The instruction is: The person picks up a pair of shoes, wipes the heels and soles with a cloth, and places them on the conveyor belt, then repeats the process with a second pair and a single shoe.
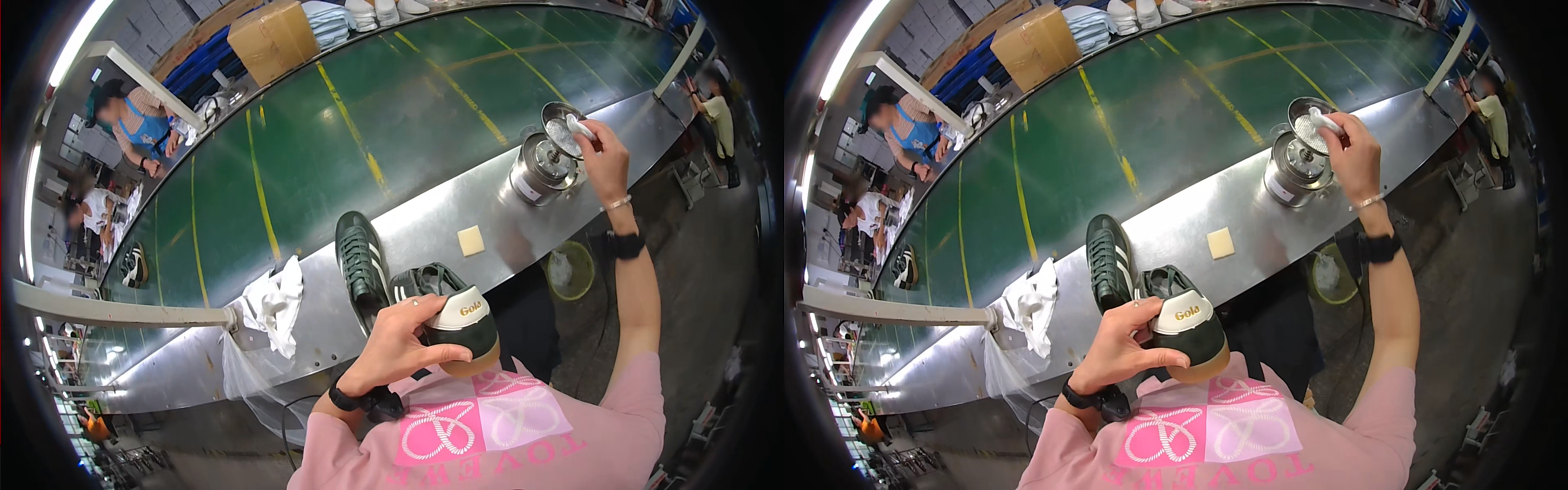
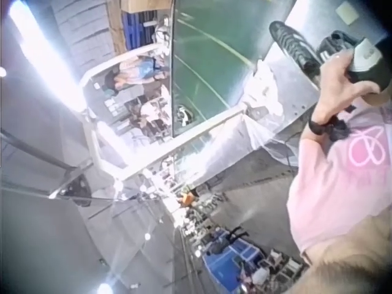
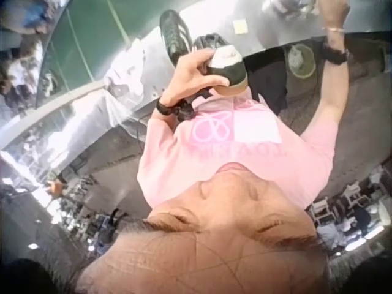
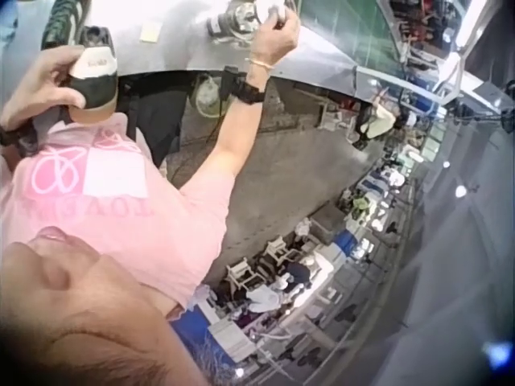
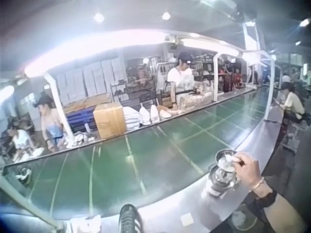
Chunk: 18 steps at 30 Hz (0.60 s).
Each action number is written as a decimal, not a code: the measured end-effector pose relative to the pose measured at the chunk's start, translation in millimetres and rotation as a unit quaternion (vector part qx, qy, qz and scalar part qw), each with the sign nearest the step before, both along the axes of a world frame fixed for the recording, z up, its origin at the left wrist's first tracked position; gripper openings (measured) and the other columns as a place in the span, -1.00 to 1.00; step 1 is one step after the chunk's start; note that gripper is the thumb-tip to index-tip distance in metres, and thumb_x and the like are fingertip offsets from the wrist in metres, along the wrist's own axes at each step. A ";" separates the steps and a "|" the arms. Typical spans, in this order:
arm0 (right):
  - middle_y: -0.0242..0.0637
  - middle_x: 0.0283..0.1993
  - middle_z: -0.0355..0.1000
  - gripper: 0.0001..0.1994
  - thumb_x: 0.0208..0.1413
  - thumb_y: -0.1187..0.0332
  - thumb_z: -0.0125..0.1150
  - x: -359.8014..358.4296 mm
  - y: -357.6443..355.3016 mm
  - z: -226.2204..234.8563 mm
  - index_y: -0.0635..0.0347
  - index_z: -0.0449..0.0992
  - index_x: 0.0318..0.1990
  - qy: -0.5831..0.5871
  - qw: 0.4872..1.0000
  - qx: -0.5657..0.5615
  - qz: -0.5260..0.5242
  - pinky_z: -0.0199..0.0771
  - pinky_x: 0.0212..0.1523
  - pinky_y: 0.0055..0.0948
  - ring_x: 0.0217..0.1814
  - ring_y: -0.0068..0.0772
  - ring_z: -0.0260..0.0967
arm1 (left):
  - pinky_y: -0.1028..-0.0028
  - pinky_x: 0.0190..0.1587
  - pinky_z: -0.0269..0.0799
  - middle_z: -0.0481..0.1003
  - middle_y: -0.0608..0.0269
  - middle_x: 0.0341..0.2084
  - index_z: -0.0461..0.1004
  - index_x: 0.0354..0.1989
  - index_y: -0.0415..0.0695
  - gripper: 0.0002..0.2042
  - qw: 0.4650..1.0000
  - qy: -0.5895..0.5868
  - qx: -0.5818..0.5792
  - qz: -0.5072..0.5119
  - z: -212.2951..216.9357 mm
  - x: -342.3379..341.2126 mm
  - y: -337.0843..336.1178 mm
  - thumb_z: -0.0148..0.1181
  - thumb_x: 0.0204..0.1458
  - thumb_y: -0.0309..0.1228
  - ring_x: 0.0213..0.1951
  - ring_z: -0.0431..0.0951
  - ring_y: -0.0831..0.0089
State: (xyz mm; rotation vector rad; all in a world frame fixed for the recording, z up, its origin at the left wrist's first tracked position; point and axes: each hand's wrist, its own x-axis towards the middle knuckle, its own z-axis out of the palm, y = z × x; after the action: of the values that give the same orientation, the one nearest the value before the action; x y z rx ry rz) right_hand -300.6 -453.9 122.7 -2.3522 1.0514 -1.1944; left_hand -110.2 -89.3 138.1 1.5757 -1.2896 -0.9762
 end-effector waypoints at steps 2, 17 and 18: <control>-0.21 -0.25 0.54 -0.80 0.07 0.52 0.31 -2.8 39.7 12.1 0.26 0.57 -0.12 -0.029 0.996 0.024 0.083 0.50 -0.28 -0.49 -0.31 -0.43 0.49 | 0.42 -0.29 0.45 0.56 0.15 -0.35 0.54 -0.03 -0.25 -0.37 1.000 -0.017 -0.009 -0.011 -2.8 -3.6 -2.2 0.56 -0.22 -0.08 -0.36 0.54 0.33; -0.30 -0.16 0.43 -0.65 -0.07 0.44 0.27 -17.9 176.4 51.5 0.13 0.60 -0.05 0.134 0.853 -0.053 0.502 0.48 -0.34 -0.51 -0.30 -0.43 0.41 | 0.23 -0.25 0.49 0.59 0.00 -0.40 0.55 -0.05 -0.20 -0.38 0.981 -0.048 0.032 -0.185 3.3 -20.1 -31.6 0.52 -0.22 -0.02 -0.32 0.61 0.05; -0.30 -0.16 0.43 -0.65 -0.07 0.44 0.27 -17.3 179.9 52.2 0.13 0.60 -0.05 0.135 0.853 -0.048 0.501 0.48 -0.34 -0.51 -0.30 -0.43 0.41 | 0.23 -0.27 0.48 0.58 0.01 -0.42 0.55 -0.06 -0.20 -0.38 0.979 -0.053 0.042 -0.195 4.9 -19.4 -33.7 0.52 -0.22 -0.02 -0.33 0.60 0.05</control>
State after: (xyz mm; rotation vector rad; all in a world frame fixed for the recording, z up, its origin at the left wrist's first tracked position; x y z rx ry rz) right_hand -317.9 -274.0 174.9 -2.5774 -0.2655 -0.5069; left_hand -129.6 -123.0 142.9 1.4824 -1.6941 -1.2112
